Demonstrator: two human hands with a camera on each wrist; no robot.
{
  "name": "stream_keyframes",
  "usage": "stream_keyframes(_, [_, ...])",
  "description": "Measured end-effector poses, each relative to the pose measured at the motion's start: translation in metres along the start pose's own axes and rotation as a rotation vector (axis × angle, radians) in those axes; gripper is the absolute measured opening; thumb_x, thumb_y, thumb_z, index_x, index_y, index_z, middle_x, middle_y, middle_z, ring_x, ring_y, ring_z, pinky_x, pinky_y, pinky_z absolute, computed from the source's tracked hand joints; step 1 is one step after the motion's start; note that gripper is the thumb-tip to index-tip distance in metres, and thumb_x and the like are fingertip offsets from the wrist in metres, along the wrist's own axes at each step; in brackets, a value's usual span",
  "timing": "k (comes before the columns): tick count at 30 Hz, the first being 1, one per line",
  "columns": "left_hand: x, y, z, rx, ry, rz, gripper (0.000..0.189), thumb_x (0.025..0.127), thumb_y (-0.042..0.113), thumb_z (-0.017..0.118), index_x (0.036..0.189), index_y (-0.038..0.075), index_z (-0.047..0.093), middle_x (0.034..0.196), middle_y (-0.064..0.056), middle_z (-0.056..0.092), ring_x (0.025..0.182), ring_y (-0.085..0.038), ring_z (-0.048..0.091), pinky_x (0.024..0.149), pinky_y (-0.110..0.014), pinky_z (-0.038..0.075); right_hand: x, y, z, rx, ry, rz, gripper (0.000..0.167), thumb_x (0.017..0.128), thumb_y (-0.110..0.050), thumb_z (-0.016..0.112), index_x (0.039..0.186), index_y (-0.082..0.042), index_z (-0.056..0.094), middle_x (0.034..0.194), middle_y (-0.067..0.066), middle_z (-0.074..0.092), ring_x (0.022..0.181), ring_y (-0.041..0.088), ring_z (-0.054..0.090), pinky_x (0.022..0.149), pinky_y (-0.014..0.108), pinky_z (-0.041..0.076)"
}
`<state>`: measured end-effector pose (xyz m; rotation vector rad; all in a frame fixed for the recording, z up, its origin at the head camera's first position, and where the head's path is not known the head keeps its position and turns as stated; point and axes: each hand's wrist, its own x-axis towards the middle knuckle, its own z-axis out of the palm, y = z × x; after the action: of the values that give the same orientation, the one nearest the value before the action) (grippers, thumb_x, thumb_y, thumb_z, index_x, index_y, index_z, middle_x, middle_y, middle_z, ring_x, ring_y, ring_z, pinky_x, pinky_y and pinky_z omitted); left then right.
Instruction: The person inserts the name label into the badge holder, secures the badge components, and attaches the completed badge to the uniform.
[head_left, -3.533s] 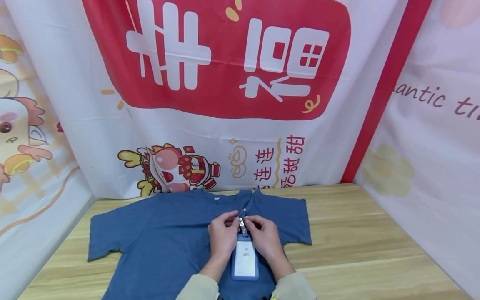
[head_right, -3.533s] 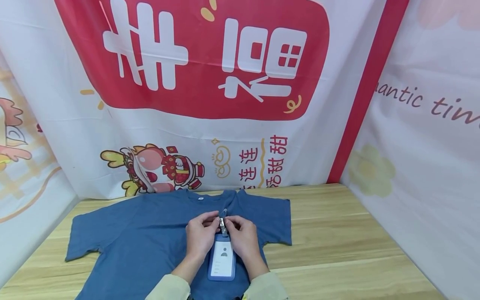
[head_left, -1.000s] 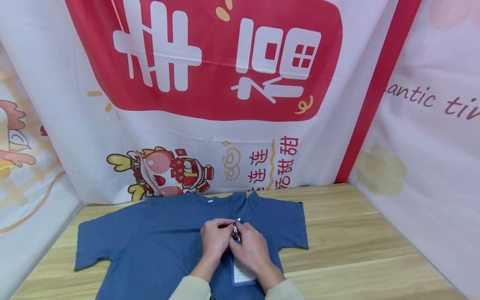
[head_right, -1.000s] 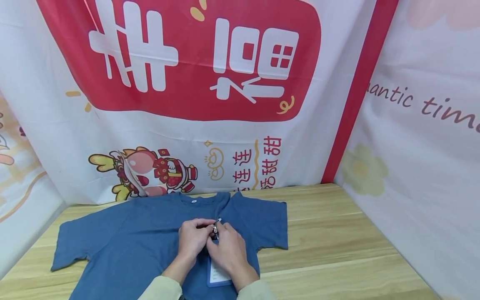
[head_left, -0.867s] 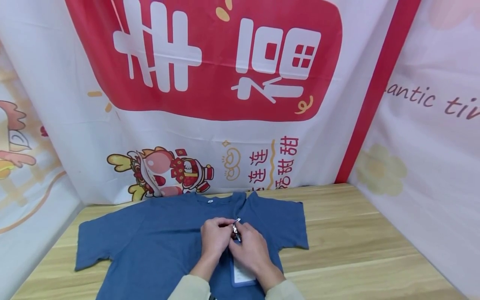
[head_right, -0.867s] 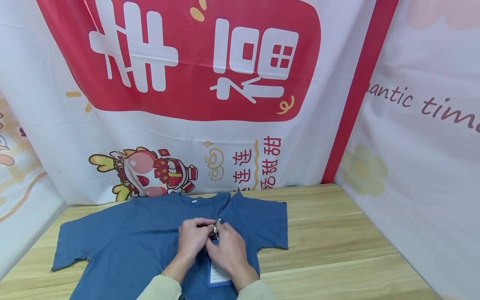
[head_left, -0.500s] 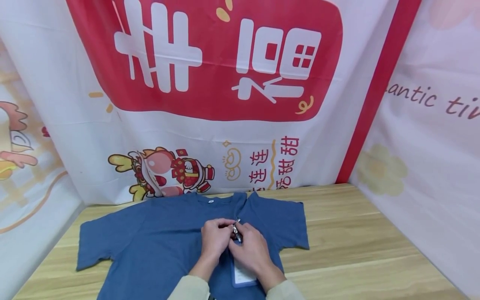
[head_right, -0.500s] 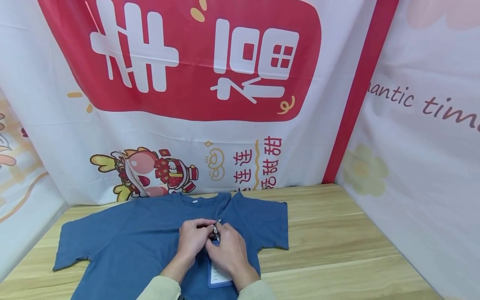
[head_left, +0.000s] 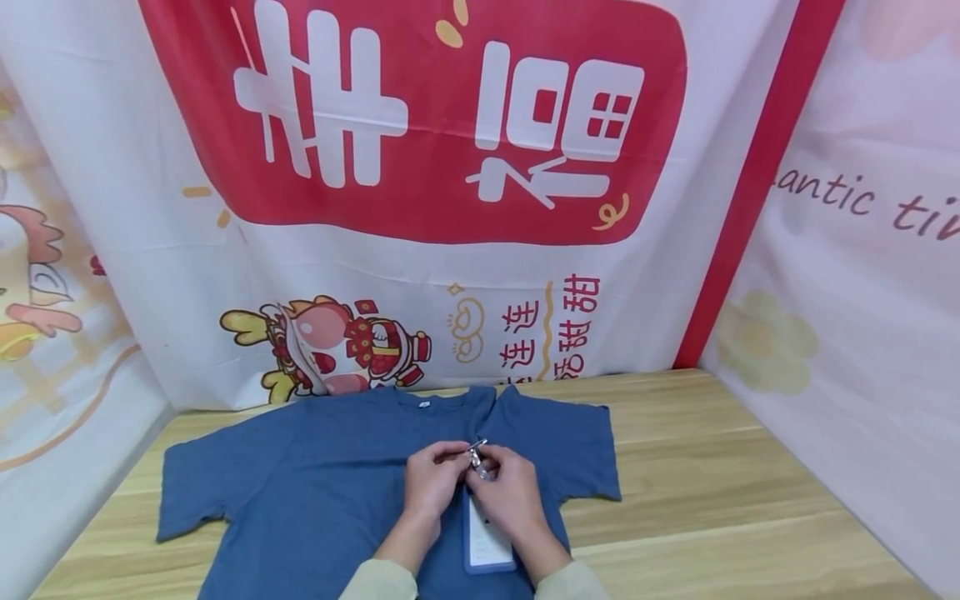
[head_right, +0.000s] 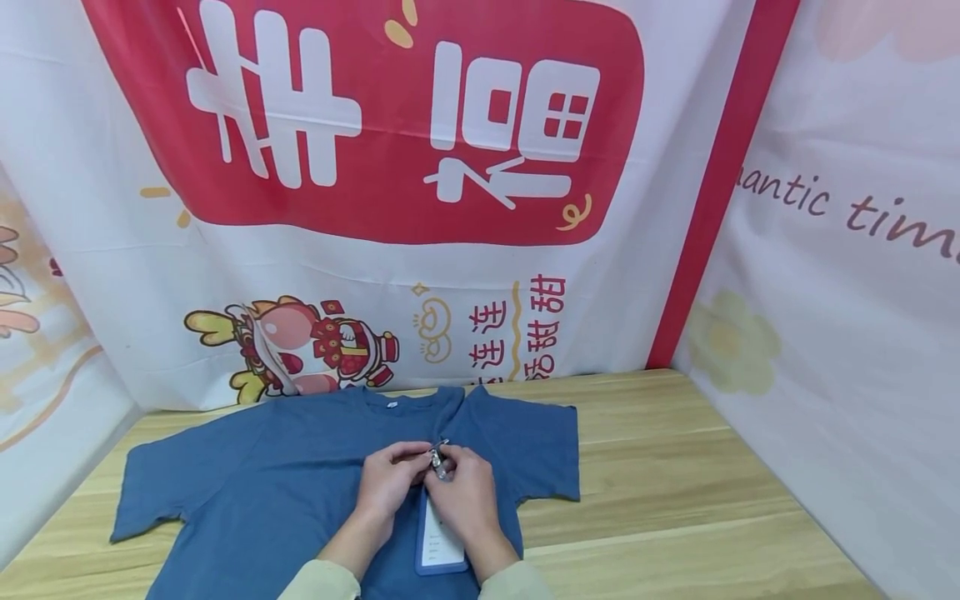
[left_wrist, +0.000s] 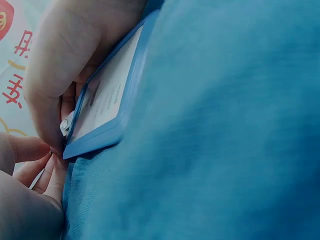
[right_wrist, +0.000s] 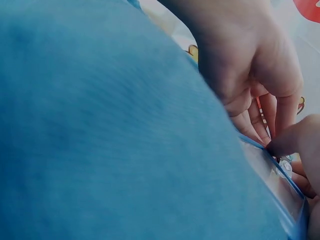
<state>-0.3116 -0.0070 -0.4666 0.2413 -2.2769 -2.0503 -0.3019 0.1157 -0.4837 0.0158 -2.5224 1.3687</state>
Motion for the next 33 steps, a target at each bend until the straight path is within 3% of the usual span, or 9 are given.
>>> stream_keyframes(4, [0.002, -0.003, 0.0, -0.033, -0.014, 0.015, 0.02, 0.096, 0.002, 0.074, 0.115, -0.003, 0.08, 0.103, -0.014, 0.08, 0.086, -0.01, 0.072, 0.078, -0.027, 0.063, 0.001, 0.0, -0.001, 0.032, 0.05, 0.033, 0.037, 0.086, -0.011, 0.085, 0.12, 0.0, 0.078, 0.089, 0.001, 0.073, 0.077, 0.006, 0.062, 0.066, 0.02, 0.052])
stream_keyframes(10, [0.003, -0.01, 0.0, -0.08, 0.036, 0.02, 0.019, 0.097, -0.005, 0.072, 0.114, -0.007, 0.079, 0.098, -0.017, 0.08, 0.077, -0.01, 0.073, 0.073, -0.024, 0.064, 0.004, 0.003, -0.003, 0.05, 0.072, 0.087, 0.039, 0.084, -0.013, 0.089, 0.119, -0.002, 0.077, 0.089, 0.003, 0.071, 0.077, 0.008, 0.062, 0.067, 0.02, 0.052])
stream_keyframes(18, [0.004, -0.01, 0.0, -0.111, 0.051, -0.027, 0.029, 0.097, -0.007, 0.067, 0.126, -0.008, 0.073, 0.108, -0.021, 0.077, 0.085, -0.014, 0.076, 0.08, -0.029, 0.067, 0.012, 0.012, -0.012, -0.055, 0.053, 0.047, 0.042, 0.09, -0.027, 0.086, 0.123, -0.003, 0.076, 0.099, 0.006, 0.064, 0.086, 0.014, 0.058, 0.076, 0.028, 0.05])
stream_keyframes(24, [0.007, -0.008, -0.005, -0.159, 0.02, -0.02, 0.035, 0.1, -0.004, 0.066, 0.134, -0.01, 0.066, 0.121, -0.028, 0.073, 0.091, -0.02, 0.078, 0.084, -0.033, 0.067, 0.017, 0.015, -0.013, -0.131, 0.014, 0.023, 0.05, 0.097, -0.041, 0.079, 0.131, -0.005, 0.075, 0.11, 0.007, 0.058, 0.095, 0.017, 0.055, 0.084, 0.037, 0.05])
stream_keyframes(29, [0.01, -0.008, -0.013, -0.176, 0.119, 0.01, 0.027, 0.102, 0.006, 0.069, 0.125, -0.008, 0.073, 0.116, -0.026, 0.077, 0.087, -0.02, 0.079, 0.079, -0.031, 0.067, 0.016, 0.017, -0.009, -0.068, 0.027, 0.009, 0.041, 0.097, -0.034, 0.08, 0.128, -0.008, 0.077, 0.108, 0.006, 0.061, 0.093, 0.014, 0.057, 0.082, 0.032, 0.051])
stream_keyframes(33, [0.007, -0.007, -0.021, -0.102, 0.197, 0.001, 0.026, 0.101, 0.013, 0.068, 0.12, -0.003, 0.077, 0.113, -0.021, 0.079, 0.088, -0.021, 0.08, 0.077, -0.032, 0.067, 0.015, 0.023, -0.011, -0.001, 0.07, 0.007, 0.03, 0.097, -0.025, 0.08, 0.122, -0.008, 0.079, 0.102, 0.005, 0.066, 0.085, 0.01, 0.057, 0.074, 0.025, 0.049])
